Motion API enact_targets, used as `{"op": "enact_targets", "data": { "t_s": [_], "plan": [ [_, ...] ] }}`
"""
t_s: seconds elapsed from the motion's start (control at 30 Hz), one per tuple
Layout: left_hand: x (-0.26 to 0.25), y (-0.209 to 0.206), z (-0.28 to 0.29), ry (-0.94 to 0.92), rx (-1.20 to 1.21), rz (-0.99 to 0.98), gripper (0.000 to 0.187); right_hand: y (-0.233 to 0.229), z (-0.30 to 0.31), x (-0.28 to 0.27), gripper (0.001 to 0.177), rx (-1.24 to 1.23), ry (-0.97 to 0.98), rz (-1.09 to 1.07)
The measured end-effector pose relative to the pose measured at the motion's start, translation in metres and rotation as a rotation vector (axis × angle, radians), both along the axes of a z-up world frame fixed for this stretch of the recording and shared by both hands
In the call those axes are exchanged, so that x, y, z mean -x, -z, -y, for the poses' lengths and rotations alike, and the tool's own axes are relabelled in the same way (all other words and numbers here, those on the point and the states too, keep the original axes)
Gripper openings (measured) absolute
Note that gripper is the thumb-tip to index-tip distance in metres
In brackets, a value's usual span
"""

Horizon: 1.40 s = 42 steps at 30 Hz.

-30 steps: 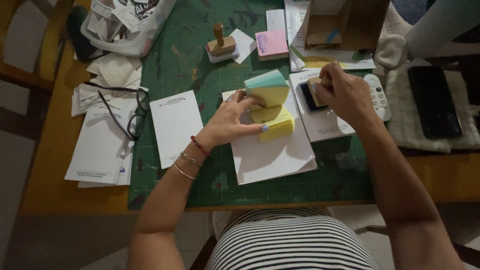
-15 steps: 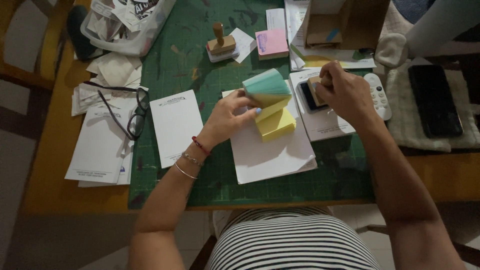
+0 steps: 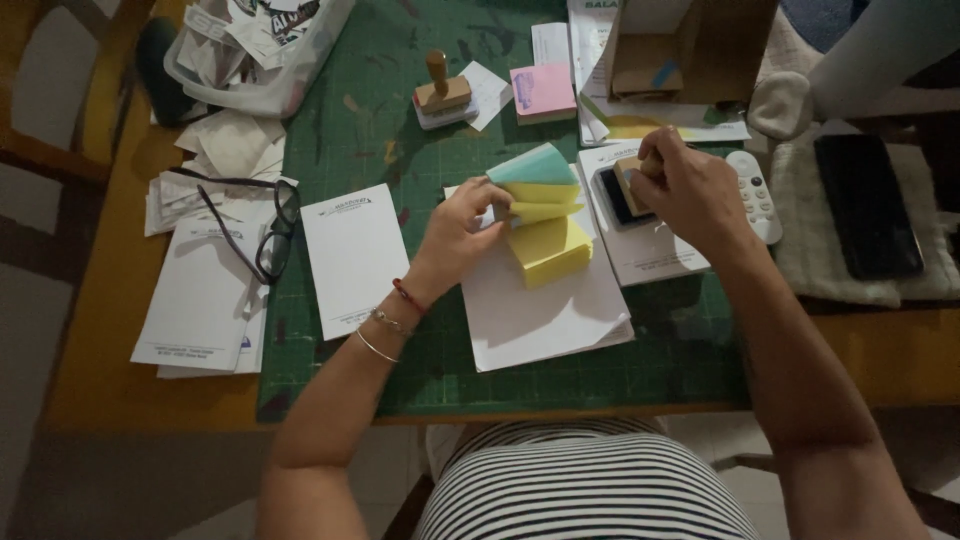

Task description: Using a rubber stamp and ink pad to mark individual pages in a small notepad or stack of cards.

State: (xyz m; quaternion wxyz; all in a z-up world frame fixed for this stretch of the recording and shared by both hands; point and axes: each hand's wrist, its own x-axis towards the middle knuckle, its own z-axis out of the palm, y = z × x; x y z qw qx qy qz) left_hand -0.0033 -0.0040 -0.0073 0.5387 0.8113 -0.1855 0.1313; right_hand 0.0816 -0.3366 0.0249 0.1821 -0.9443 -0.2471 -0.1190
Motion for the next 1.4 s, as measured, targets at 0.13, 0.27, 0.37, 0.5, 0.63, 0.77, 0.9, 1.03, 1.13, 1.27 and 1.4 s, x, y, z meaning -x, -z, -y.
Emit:
{"op": "enact_targets", "data": {
  "t_s": [0.13,0.27,0.37,0.5,0.63,0.77,0.9,1.03,1.13,1.27,1.4],
  "plan": [
    [-0.004,0.004,0.006,-0.048,-0.003,0.04,0.028,0.0,0.0,-0.001,0.028,-0.022,-0.007,-0.027],
    [-0.001,0.002,0.009,-0.058,0.017,0.059,0.024,-0.001,0.0,-0.003,0.028,-0.01,-0.002,-0.046],
    [0.0,0.002,0.011,-0.07,0.018,0.075,0.021,-0.002,-0.001,-0.002,0.026,-0.009,-0.009,-0.036],
    [0.0,0.003,0.01,-0.063,0.039,0.059,0.019,-0.005,-0.002,0.001,0.026,-0.003,-0.014,-0.021],
    [-0.003,0.006,0.009,-0.064,0.019,0.048,0.019,-0.008,-0.003,0.004,0.027,-0.009,-0.022,-0.017],
    [-0.002,0.006,0.009,-0.042,0.026,0.075,0.018,-0.007,-0.004,0.003,0.027,-0.009,-0.035,0.011],
    [-0.003,0.008,0.008,-0.025,0.054,0.064,0.017,-0.008,-0.003,0.005,0.025,-0.021,-0.053,0.019],
    [-0.002,0.006,0.008,-0.021,0.034,0.054,0.018,-0.005,-0.001,0.002,0.026,-0.017,-0.075,0.048],
    [-0.001,0.005,0.01,-0.031,0.007,0.073,0.018,-0.001,0.0,0.0,0.027,-0.011,-0.051,0.03],
    [0.001,0.0,0.011,-0.032,0.014,0.075,0.023,-0.004,-0.002,0.003,0.024,-0.039,-0.044,0.01],
    [0.003,0.001,0.009,-0.039,-0.027,0.067,0.027,-0.009,-0.005,0.006,0.026,-0.031,-0.018,0.002]
  ]
}}
